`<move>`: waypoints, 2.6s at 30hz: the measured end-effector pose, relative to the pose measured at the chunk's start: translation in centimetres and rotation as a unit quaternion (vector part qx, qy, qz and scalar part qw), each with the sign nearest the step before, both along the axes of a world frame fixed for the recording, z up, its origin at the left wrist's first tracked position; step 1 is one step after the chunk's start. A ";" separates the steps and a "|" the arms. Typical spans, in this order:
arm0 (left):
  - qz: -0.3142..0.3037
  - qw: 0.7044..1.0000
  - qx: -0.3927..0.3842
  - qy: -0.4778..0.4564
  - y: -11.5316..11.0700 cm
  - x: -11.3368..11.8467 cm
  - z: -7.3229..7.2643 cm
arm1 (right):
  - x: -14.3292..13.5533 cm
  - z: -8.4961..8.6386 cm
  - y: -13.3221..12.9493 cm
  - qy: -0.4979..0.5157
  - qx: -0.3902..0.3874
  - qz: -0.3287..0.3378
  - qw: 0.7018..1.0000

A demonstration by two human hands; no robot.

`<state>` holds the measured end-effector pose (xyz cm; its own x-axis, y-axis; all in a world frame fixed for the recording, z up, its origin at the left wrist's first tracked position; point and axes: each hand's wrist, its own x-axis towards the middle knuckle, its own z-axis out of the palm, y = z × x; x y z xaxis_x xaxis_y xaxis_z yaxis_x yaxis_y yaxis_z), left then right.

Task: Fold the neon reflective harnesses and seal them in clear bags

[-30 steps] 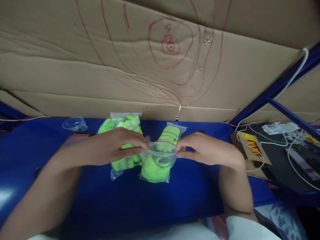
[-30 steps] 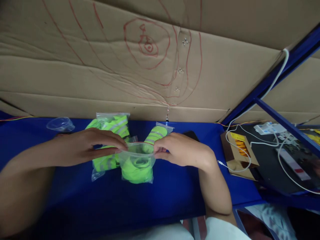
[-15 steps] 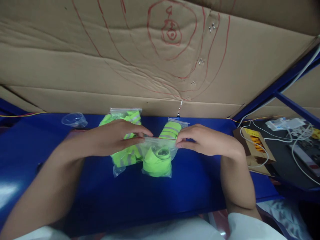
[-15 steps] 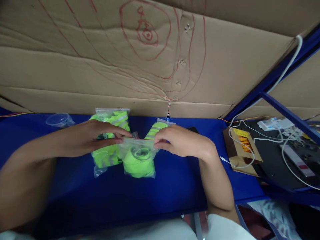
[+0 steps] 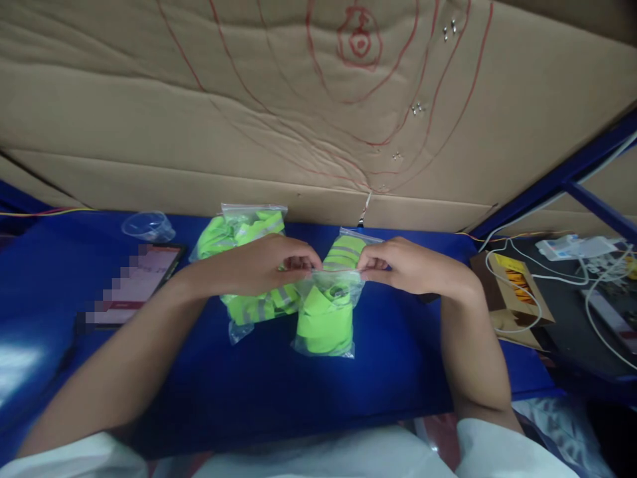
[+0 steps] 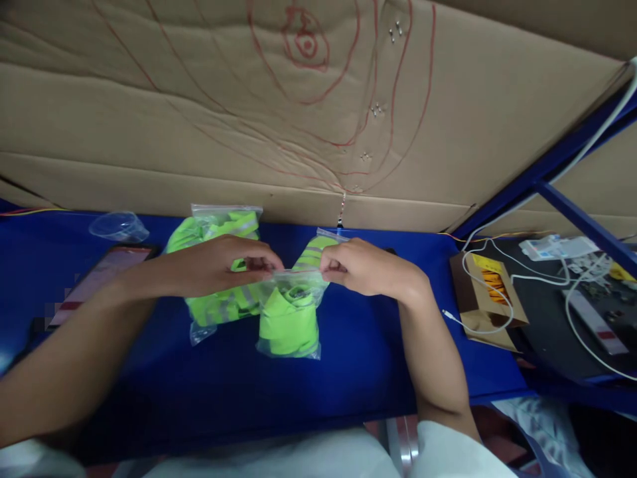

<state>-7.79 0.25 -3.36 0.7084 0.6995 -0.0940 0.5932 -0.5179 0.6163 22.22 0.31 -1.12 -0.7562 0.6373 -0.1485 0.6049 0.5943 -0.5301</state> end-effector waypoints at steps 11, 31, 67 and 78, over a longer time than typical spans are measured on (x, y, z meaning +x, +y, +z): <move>-0.028 0.998 0.042 -0.045 -0.2 1.8 -1.2 | -0.9 -0.8 0.9 0.024 0.020 0.043 0.999; -0.002 0.992 0.079 -0.094 -0.8 3.5 -2.3 | -0.6 -1.0 0.9 0.057 -0.050 0.028 0.997; 0.006 0.999 0.046 -0.019 0.6 0.9 -1.8 | -0.2 -1.6 1.8 0.016 -0.041 0.008 0.999; -0.018 0.998 0.053 0.002 0.5 0.7 -1.7 | 0.7 -2.2 2.6 0.008 -0.085 -0.002 0.996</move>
<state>-7.13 0.76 -5.06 0.7335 0.6793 -0.0238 0.5748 -0.6012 0.5551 22.87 2.93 -3.34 -0.7569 0.6070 -0.2423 0.5973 0.4919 -0.6334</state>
